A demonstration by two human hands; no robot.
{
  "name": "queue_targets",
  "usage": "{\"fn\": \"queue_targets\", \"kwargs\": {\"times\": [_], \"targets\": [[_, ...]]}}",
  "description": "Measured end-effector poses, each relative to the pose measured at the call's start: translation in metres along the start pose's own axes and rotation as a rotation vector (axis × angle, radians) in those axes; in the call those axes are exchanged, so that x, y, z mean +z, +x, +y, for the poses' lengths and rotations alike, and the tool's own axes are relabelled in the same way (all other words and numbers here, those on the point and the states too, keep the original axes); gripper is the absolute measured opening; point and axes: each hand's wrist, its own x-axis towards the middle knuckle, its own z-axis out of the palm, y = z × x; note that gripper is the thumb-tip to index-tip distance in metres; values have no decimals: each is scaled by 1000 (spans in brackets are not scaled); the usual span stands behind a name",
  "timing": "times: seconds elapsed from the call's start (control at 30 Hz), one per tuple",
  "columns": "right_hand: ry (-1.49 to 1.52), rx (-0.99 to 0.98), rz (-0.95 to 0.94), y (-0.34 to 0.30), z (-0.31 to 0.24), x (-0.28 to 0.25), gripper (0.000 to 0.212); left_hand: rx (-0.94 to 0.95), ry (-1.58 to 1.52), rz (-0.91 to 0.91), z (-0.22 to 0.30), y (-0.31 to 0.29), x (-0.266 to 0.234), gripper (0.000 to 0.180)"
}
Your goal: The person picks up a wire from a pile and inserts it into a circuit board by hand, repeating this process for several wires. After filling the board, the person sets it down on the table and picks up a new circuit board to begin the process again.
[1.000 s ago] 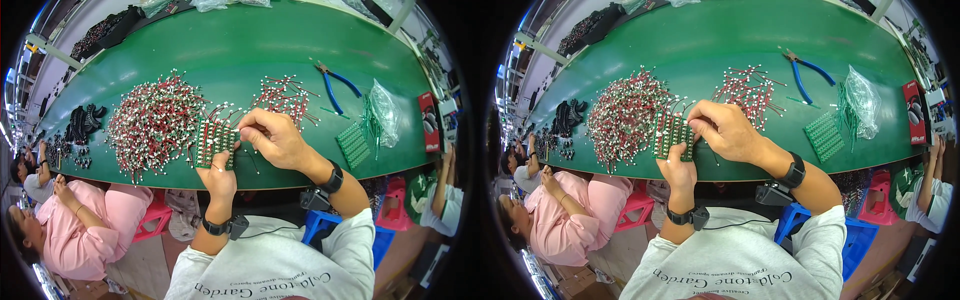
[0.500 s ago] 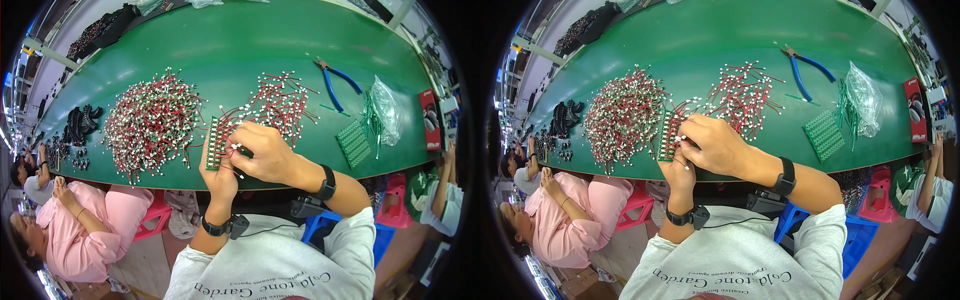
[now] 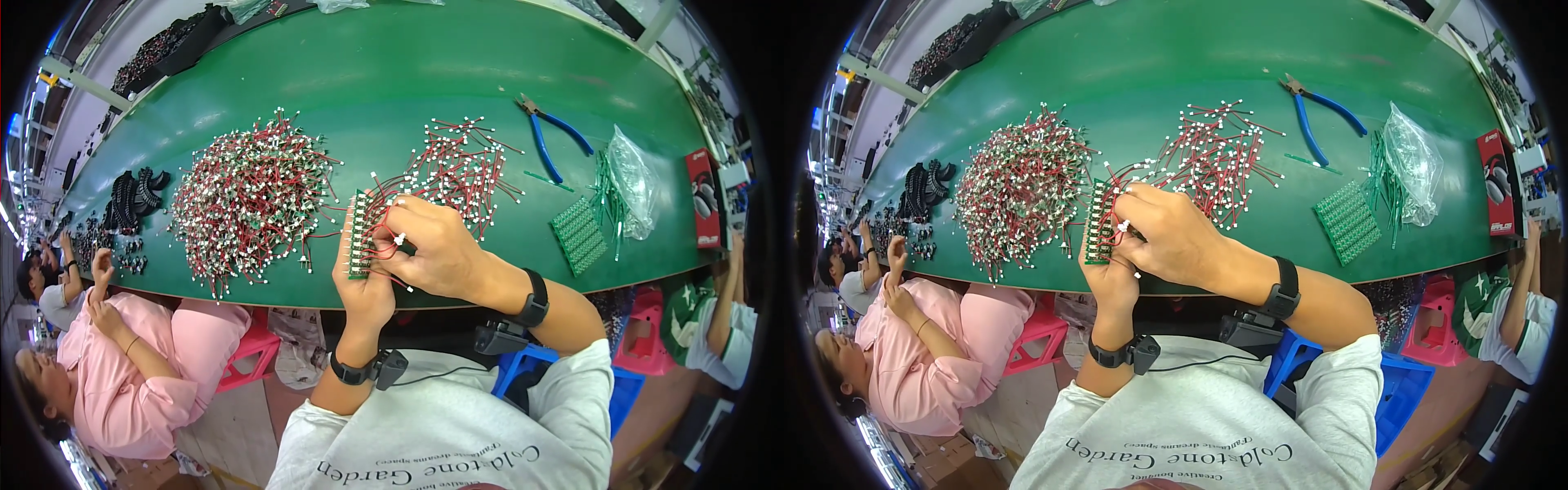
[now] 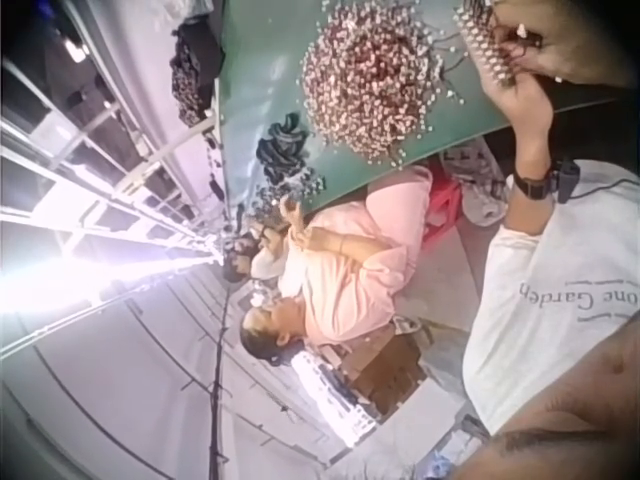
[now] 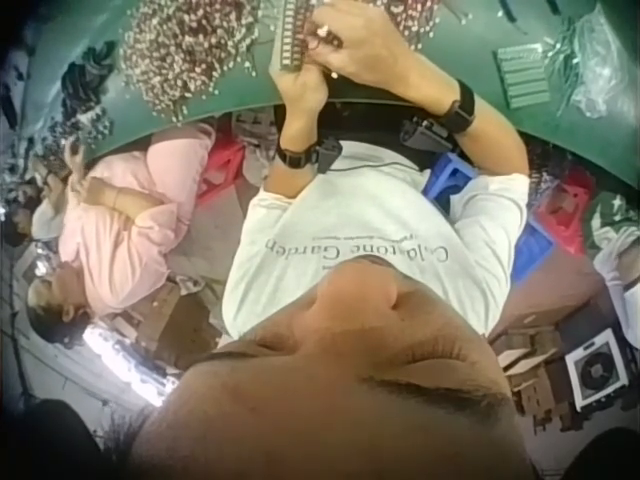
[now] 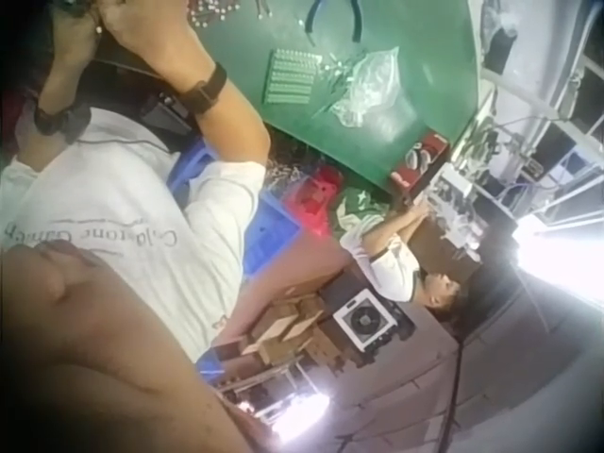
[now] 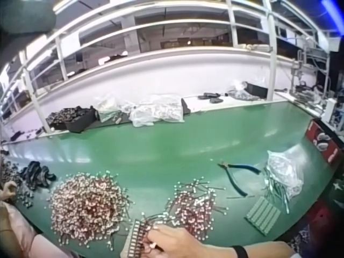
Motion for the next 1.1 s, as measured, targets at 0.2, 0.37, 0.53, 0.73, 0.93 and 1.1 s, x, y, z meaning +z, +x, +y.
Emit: {"fn": "queue_targets", "kwargs": {"times": [0.2,0.37,0.53,0.73,0.93,1.1], "targets": [[41,-19,31,1,3,1,12,-8,-11,-3,-2,-1,-2,63],[78,35,-4,2,1,-2,11,-23,-20,6,1,-2,-1,64],[49,15,5,2,0,-2,11,-22,-20,29,4,0,2,61],[34,30,-22,1,-2,-5,13,-54,-36,12,-6,-3,-7,59],[39,-12,-5,-1,5,2,13,-53,-80,23,-2,-1,-1,60],[87,48,-30,-1,1,1,15,-42,-4,5,-3,0,-3,60]]}}
